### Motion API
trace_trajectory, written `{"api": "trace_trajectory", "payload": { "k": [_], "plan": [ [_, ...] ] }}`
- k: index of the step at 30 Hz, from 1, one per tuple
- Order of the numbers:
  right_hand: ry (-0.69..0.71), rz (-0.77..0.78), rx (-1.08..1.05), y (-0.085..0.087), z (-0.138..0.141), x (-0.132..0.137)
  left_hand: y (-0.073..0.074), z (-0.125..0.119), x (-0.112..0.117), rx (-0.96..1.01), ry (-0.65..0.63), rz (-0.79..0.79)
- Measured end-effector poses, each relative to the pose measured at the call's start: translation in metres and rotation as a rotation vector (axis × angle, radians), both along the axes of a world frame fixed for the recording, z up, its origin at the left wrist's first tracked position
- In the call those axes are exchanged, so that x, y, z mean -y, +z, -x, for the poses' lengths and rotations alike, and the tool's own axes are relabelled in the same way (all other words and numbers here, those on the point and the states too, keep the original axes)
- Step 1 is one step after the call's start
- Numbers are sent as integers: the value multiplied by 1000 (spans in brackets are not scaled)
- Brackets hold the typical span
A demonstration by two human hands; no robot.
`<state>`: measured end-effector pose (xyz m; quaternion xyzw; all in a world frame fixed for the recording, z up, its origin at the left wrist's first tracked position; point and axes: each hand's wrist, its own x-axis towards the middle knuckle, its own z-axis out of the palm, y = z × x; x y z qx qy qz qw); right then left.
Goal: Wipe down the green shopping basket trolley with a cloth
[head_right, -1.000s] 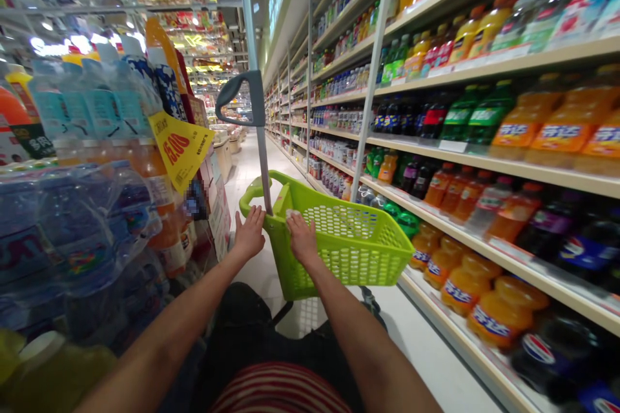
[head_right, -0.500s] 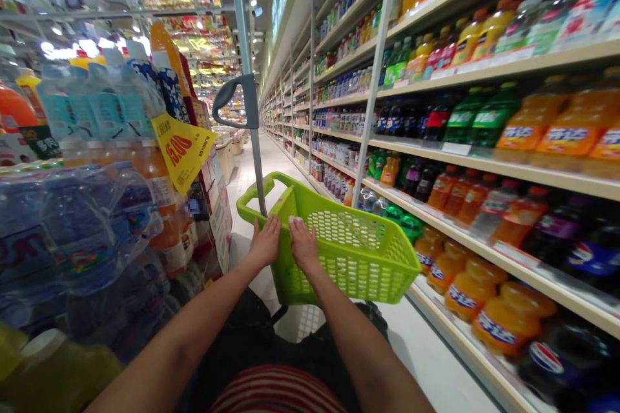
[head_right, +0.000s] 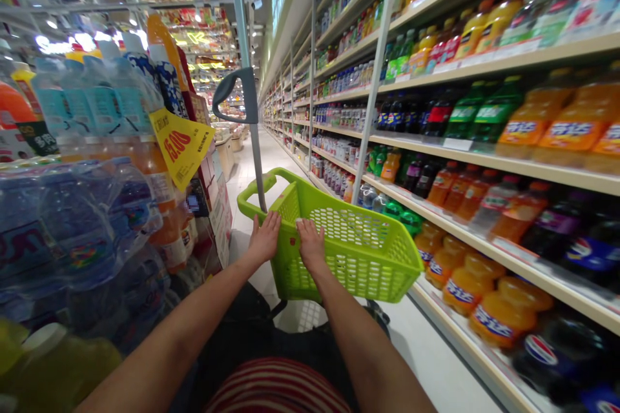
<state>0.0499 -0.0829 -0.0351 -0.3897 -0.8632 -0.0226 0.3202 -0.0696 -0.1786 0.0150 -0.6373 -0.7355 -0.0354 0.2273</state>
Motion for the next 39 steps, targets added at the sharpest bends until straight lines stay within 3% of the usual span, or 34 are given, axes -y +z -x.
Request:
{"api": "trace_trajectory", "payload": {
  "k": [7, 17, 21, 25, 28, 33, 39],
  "plan": [
    [5, 52, 14, 11, 11, 3, 4, 1, 2, 39, 47, 12],
    [50, 40, -113, -7, 3, -7, 12, 10, 9, 36, 58, 108],
    [49, 25, -123, 4, 11, 1, 12, 7, 8, 43, 67, 85],
    [168, -43, -73, 17, 32, 16, 13, 3, 10, 38, 62, 85],
    [202, -65, -39, 12, 27, 16, 13, 3, 10, 35, 62, 88],
    [84, -74, -20, -6, -5, 1, 6, 3, 7, 32, 64, 47],
    [124, -100, -27, -5, 13, 11, 4, -1, 4, 38, 71, 24]
  ]
}}
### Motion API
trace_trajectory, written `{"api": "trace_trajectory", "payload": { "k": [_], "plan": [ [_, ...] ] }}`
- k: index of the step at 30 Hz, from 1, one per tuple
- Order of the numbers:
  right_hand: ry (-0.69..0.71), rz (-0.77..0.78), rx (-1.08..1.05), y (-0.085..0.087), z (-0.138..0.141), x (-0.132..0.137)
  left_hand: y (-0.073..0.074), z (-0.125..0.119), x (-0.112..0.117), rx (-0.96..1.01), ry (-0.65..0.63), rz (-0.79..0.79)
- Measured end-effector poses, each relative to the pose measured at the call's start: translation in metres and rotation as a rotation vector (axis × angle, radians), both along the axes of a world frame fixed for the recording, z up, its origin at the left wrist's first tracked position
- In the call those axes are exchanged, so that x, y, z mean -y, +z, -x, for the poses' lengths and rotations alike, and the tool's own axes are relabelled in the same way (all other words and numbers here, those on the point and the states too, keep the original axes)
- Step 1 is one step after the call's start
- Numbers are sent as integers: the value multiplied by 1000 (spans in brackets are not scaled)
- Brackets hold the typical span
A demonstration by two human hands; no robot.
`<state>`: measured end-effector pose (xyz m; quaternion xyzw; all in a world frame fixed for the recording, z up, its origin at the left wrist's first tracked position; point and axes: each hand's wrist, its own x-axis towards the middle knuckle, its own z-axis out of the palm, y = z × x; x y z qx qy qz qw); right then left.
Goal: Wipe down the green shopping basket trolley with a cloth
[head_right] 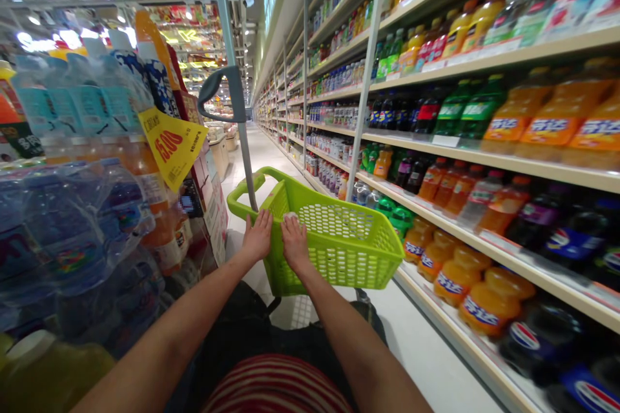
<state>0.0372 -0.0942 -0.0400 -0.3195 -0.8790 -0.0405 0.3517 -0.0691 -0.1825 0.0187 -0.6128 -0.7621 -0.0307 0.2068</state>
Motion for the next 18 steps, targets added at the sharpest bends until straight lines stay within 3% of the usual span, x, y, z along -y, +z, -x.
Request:
{"api": "trace_trajectory", "payload": {
  "k": [5, 9, 11, 15, 18],
  "plan": [
    [14, -5, 30, -8, -24, -12, 2, 1, 1, 1, -7, 16],
    [-112, 77, -13, -9, -42, -20, 4, -4, 0, 24, 2, 21],
    [-118, 103, -35, -4, -31, -16, 5, -7, -1, 37, 8, 28],
    [13, 64, -52, 6, 7, -1, 4, -9, -1, 31, 1, 1],
    [50, 28, -31, 5, 11, -1, 4, -6, -2, 18, -5, -6]
  ]
}}
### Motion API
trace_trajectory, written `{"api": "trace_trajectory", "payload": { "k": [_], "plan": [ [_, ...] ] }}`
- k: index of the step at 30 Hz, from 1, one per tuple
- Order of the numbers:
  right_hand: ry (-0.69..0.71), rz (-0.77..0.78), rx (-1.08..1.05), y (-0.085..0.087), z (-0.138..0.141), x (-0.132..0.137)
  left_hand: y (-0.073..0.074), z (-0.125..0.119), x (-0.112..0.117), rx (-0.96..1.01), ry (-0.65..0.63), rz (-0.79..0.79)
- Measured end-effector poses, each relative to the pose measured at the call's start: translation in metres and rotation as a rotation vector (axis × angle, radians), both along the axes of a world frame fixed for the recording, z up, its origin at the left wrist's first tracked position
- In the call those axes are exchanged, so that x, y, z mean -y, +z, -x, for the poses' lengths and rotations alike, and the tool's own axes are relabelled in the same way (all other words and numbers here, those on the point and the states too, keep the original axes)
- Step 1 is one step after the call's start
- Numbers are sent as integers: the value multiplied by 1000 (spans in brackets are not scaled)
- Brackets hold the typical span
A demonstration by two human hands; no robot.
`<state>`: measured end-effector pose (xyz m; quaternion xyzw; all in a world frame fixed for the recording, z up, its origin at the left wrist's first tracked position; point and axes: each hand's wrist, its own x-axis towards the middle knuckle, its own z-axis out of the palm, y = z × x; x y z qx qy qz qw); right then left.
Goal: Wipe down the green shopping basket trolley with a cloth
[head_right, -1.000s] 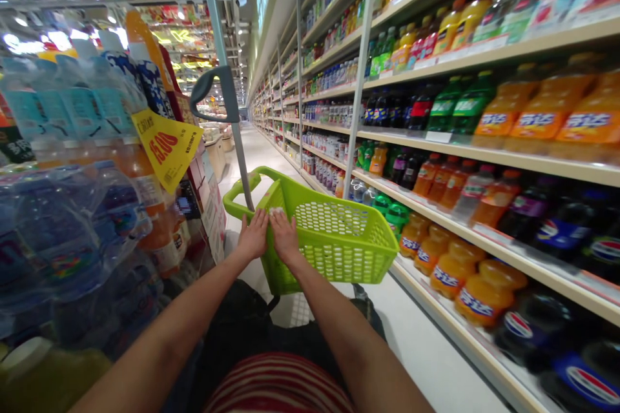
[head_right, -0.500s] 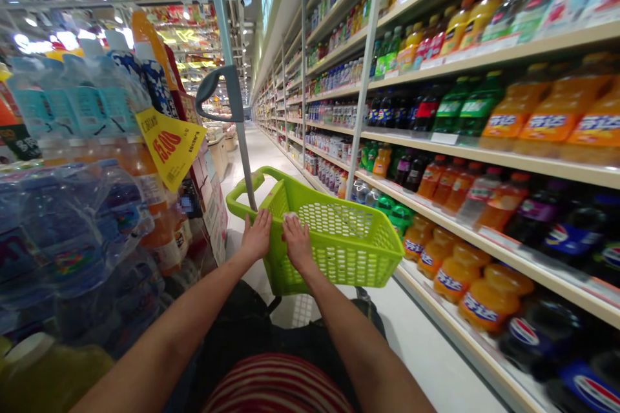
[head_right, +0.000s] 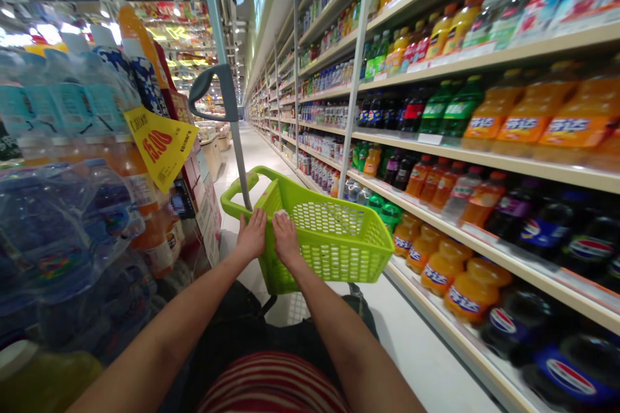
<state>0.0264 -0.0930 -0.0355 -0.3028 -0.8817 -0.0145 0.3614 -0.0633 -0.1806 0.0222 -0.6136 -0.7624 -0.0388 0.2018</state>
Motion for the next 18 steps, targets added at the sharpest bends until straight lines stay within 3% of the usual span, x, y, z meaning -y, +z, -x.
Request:
{"api": "trace_trajectory", "payload": {
  "k": [7, 9, 12, 18],
  "plan": [
    [-152, -11, 76, -27, -72, -30, -1, 5, -4, 18, 5, 17],
    [-212, 9, 58, -30, -81, -34, -1, 5, -5, 12, -1, 19],
    [-228, 23, 19, -25, -66, -30, -2, 3, -6, 4, 13, 3],
    [-39, -12, -3, -8, -13, -10, -4, -1, -3, -4, -34, 8]
  ]
}}
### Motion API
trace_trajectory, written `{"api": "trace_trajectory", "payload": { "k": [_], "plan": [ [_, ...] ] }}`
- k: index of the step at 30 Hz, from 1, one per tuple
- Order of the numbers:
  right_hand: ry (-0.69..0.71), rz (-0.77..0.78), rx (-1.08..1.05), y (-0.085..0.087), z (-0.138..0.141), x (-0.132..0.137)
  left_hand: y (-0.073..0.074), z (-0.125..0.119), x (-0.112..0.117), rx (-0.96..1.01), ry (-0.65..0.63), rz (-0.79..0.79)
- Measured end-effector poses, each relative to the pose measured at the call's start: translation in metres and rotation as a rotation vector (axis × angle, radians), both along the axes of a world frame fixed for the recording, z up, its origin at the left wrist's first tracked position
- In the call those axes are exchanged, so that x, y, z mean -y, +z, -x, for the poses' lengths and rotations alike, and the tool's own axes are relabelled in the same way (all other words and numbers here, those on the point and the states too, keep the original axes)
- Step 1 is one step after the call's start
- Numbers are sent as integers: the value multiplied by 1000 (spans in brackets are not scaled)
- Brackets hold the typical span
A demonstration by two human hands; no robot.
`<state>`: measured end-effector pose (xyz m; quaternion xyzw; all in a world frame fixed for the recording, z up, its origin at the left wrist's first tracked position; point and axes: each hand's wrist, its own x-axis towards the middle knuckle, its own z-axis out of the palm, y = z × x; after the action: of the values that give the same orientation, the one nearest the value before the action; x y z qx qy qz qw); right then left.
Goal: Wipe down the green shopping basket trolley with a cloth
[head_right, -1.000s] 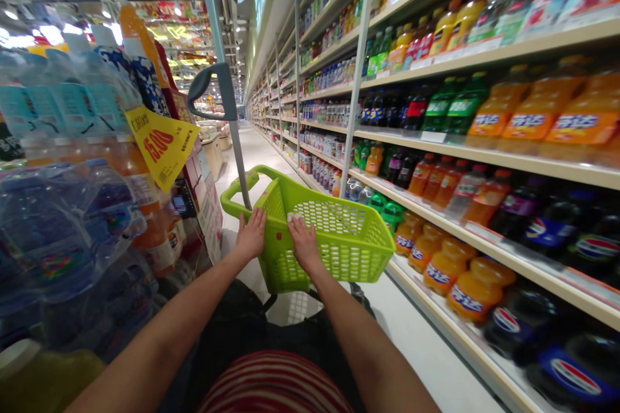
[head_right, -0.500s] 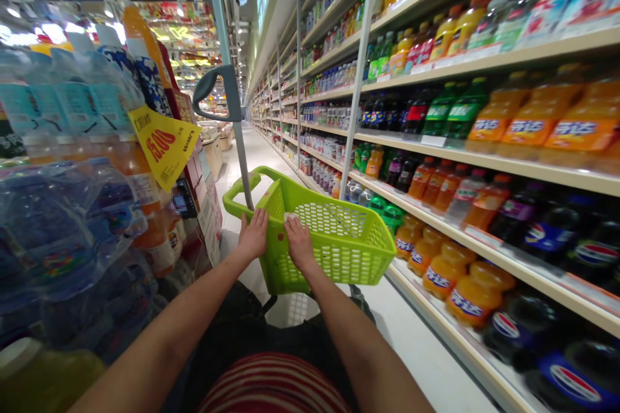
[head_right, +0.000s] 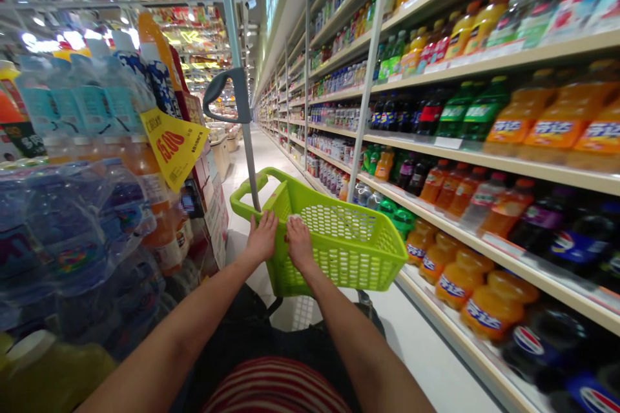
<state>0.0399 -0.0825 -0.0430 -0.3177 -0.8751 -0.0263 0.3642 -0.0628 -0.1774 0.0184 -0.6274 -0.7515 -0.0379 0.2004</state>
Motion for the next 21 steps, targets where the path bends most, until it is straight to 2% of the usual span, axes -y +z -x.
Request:
{"api": "trace_trajectory", "payload": {
  "k": [3, 8, 10, 16, 18, 21],
  "plan": [
    [17, -9, 53, -1, -10, -4, 2, 2, 2, 11, 4, -5],
    [-122, -8, 99, -10, -47, -16, 4, -1, -1, 25, 26, -13],
    [-145, -10, 79, -10, -44, -15, 3, -7, -2, 28, 8, -11],
    [-28, -7, 43, -6, -13, -3, -1, -17, -2, 50, -56, 43],
    [-34, -7, 46, -10, -22, -6, 0, -16, -2, 52, -57, 54],
    [-97, 5, 65, -19, -53, -17, -1, -14, -2, 62, -40, 64]
  ]
}}
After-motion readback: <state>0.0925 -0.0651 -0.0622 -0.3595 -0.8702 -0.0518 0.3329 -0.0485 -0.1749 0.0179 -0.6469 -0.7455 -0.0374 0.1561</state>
